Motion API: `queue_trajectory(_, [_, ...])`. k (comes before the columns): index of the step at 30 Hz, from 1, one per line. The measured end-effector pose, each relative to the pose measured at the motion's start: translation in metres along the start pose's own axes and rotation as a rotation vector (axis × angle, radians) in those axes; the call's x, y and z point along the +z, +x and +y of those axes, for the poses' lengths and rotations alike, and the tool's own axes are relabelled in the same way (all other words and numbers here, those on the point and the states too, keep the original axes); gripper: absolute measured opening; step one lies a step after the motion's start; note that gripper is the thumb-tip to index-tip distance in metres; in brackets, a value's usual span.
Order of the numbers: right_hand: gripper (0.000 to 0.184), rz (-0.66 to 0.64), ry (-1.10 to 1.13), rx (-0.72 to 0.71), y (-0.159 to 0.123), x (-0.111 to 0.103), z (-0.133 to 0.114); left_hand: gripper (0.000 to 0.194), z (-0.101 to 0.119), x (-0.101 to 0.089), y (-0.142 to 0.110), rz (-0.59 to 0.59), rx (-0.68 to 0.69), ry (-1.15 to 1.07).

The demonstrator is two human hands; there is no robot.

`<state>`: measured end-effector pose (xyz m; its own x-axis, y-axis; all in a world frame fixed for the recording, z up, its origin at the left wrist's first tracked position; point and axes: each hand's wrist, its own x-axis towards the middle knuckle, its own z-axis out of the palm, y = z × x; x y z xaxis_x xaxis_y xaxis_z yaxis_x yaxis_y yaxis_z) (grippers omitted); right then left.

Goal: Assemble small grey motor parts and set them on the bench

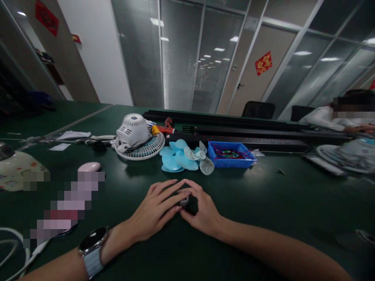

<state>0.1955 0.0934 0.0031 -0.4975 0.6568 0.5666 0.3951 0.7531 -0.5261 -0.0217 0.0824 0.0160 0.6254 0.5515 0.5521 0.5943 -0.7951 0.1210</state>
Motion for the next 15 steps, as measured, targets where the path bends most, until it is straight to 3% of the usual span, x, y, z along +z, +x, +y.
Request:
queue_trajectory(5, [0.076,-0.017,-0.058,-0.042,-0.001,0.000,0.001,0.048,0.004,-0.002,0.001,-0.027,0.089,-0.023])
queue_trajectory(11, [0.070,-0.045,-0.109,-0.153,-0.002,-0.001,-0.001,0.035,0.006,-0.009,0.000,0.206,0.175,-0.025])
queue_trajectory(15, [0.071,-0.063,-0.095,-0.177,-0.001,-0.002,-0.003,0.028,0.011,-0.021,0.001,0.235,0.246,0.016])
